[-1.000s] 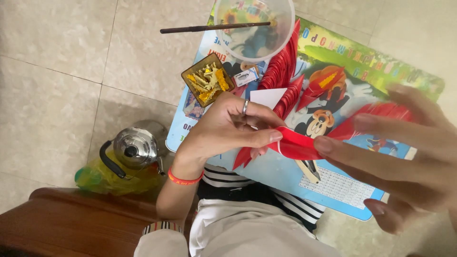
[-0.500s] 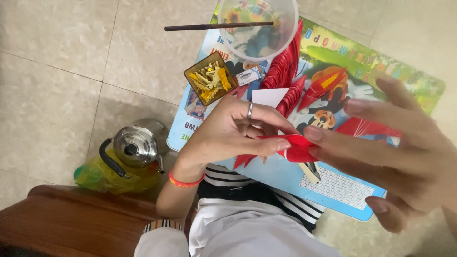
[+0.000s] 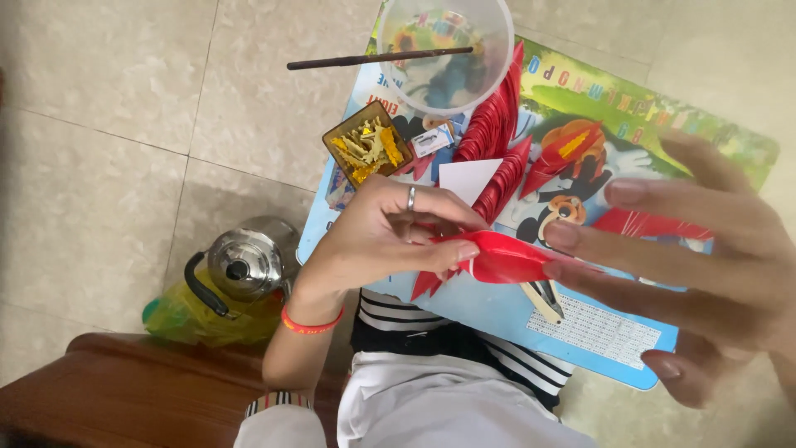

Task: The person is folding and assembling red and gold paper to create decorative items using a stapler.

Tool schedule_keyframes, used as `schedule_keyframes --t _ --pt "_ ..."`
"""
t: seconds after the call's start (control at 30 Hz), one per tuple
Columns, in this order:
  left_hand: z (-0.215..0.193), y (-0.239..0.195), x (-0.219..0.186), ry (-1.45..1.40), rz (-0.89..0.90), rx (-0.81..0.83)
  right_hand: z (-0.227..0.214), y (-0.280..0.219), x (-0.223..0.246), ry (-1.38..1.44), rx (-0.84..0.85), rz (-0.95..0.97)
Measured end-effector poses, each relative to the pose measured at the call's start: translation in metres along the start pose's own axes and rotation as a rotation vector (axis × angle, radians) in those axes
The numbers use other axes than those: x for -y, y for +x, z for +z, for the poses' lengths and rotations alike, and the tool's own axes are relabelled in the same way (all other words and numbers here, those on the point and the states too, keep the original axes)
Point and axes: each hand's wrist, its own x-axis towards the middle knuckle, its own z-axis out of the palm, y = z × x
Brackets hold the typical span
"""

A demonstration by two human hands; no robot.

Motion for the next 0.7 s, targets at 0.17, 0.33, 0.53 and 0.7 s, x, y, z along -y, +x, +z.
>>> schedule_keyframes --t 0.17,0.33,0.53,0.7 --pt "-0.014 -0.025 -0.003 0.089 0.023 -0.108 0.007 0.019 -0.009 0.146 -0.211 0.258" --pt "-0.041 -0.089 0.035 0.120 0.066 -0.341 0.080 0.052 -0.040 0.358 -0.328 0.483" --pt "-0.055 -0.155 0.080 0.048 0.049 -0.718 0.158 0.103 -0.051 0.353 -0.056 0.412" --pt "-0.054 -0.163 0.095 0.056 0.050 -0.810 0.190 0.127 -0.064 0.123 0.126 0.423"
